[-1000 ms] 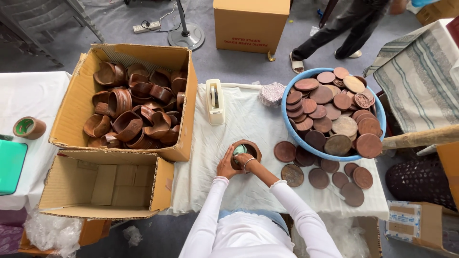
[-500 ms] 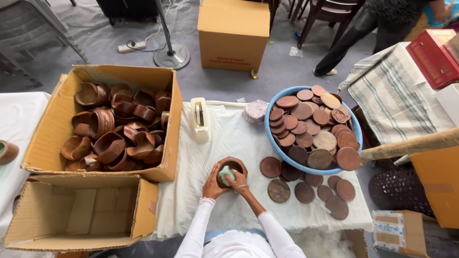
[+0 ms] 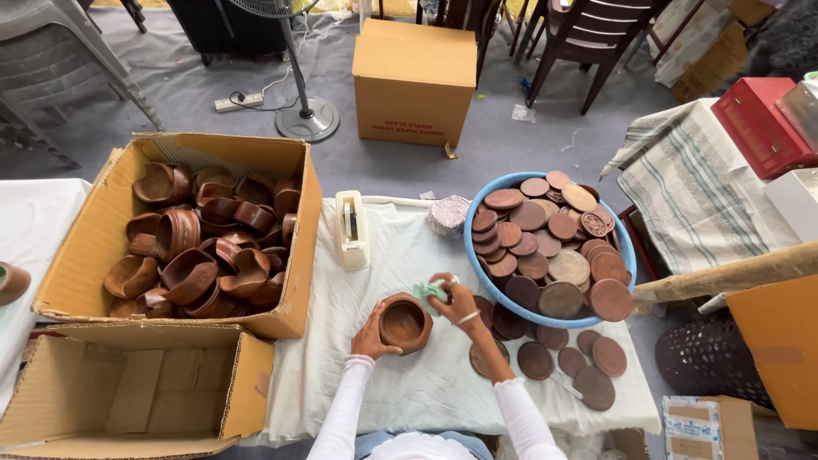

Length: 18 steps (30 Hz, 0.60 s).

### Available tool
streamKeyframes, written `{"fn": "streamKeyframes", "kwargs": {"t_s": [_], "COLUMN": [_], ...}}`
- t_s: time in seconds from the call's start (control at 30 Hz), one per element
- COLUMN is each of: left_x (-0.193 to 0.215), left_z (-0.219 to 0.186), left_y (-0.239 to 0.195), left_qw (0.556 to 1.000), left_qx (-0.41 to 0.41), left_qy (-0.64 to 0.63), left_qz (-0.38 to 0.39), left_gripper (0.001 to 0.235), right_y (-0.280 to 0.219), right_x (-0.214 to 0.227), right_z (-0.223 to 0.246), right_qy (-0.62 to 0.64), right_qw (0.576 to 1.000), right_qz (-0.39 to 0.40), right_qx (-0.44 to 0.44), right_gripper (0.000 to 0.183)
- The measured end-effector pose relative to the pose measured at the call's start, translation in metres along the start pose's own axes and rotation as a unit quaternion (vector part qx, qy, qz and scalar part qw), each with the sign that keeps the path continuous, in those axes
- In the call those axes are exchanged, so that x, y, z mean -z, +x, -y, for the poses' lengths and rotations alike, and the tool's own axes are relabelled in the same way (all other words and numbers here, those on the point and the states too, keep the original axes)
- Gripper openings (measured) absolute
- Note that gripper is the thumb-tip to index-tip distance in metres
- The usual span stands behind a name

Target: The person cleans small, round wooden bowls and flat wooden discs using a green cloth. They wipe the items individually on a table covered with a white cloth, handling them one by one from a pile and a blue basin.

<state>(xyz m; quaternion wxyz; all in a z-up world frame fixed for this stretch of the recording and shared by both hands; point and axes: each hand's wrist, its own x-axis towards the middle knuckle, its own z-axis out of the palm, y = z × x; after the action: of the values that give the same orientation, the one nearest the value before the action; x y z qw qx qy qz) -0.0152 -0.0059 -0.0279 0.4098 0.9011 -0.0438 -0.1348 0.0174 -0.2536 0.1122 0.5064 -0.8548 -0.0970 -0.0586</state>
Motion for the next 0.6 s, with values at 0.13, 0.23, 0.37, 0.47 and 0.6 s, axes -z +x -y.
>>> {"fn": "streamKeyframes", "kwargs": {"t_s": [0.13,0.23,0.37,0.47,0.6], "left_x": [-0.012,-0.041,-0.048,-0.038,-0.037], "left_z": [0.014,0.048,0.081,0.088,0.105], "left_y": [-0.007,-0.033,-0.084,-0.097,-0.091], "left_qw": [1.0,0.995,0.987,0.99,0.987], "left_qx": [-0.013,-0.053,-0.08,-0.072,-0.068], "left_qy": [0.007,-0.011,0.028,-0.02,-0.1], "left_qz": [-0.018,-0.083,-0.133,-0.118,-0.104], "left_gripper": [0.137,0.121,0.085,0.063,0.048], "right_y": [0.03,0.033,-0.003,-0.011,-0.001], "right_x": [-0.006,-0.033,-0.051,-0.043,-0.036], "right_z": [-0.018,-0.143,-0.223,-0.19,-0.197], "right_qy": [0.027,-0.102,-0.304,-0.361,-0.539], "right_qw": [0.999,0.994,0.952,0.931,0.821], "right_qz": [0.042,-0.03,-0.016,0.012,0.061], "right_qx": [0.014,0.029,-0.024,-0.058,0.18], "right_gripper": [0.033,0.029,0.047,0.046,0.028]}}
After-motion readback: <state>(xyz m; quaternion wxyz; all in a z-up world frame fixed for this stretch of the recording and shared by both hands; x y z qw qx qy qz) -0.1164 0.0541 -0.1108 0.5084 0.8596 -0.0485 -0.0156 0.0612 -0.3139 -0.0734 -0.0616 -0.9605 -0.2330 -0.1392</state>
